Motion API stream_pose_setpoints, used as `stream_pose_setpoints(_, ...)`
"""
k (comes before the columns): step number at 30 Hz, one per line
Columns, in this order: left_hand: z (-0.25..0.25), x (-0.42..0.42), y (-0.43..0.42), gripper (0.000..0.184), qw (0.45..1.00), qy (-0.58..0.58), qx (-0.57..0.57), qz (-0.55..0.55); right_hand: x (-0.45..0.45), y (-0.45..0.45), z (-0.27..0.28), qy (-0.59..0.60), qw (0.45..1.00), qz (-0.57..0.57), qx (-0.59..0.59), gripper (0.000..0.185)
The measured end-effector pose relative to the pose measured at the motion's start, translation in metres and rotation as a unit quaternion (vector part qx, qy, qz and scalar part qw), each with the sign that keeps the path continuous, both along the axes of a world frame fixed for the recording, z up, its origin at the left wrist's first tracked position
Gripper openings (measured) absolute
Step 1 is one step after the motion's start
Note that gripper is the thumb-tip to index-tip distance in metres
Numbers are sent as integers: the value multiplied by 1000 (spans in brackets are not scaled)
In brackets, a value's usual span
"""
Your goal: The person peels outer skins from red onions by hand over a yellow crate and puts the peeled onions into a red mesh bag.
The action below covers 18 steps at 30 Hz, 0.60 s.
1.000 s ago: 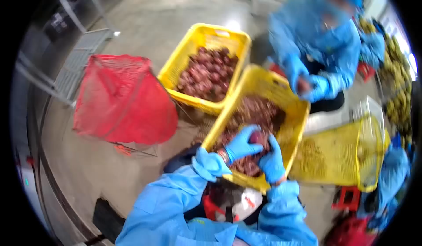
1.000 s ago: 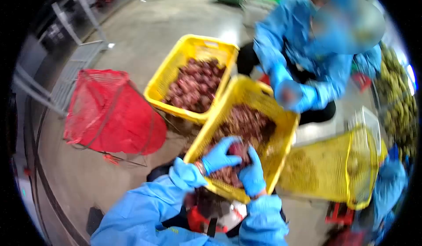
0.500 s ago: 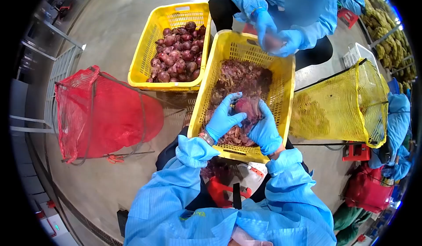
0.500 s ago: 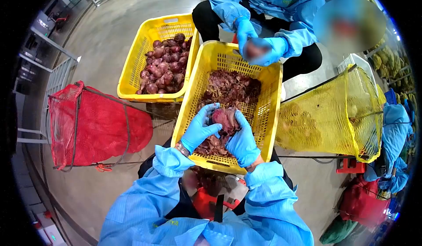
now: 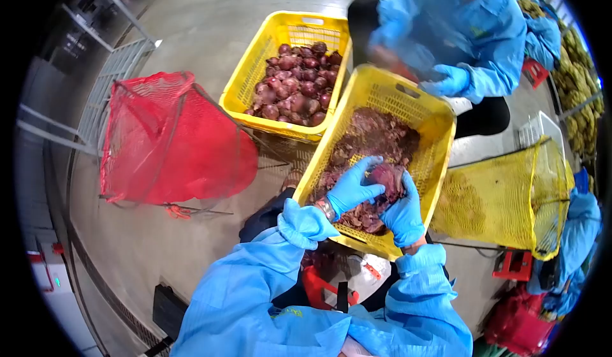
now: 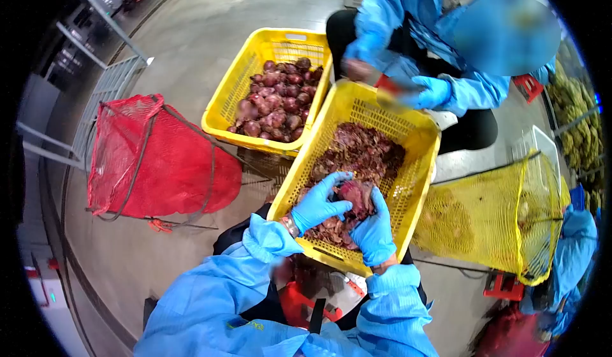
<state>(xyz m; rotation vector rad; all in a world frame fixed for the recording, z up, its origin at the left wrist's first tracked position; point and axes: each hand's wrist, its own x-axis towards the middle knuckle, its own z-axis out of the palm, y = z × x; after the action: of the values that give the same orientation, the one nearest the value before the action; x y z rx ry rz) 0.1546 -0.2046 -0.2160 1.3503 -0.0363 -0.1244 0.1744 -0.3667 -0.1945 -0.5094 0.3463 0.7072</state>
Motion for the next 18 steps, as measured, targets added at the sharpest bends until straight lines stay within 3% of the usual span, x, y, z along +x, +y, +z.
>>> stream_pose_setpoints(1, 2, -2, 0, 66, 1000, 19, -20, -1, -1, 1, 2, 7, 1000, -2, 0, 46)
stream_pose_setpoints(4, 7, -2, 2, 70, 996, -34, 74, 21, -2, 2, 0, 21, 1000, -10, 13, 46)
stream_pose_setpoints(5, 9, -4, 4, 70, 998, 19, 54, 5, -2, 1, -1, 28, 999, -12, 14, 45)
stream_pose_setpoints(10, 3, -3, 5, 72, 982, -44, 183, 24, -1, 0, -7, 27, 1000, -2, -7, 44)
stream_pose_setpoints(18, -3, -1, 5, 73, 989, -27, 143, 12, -1, 2, -8, 32, 999, -6, -21, 50)
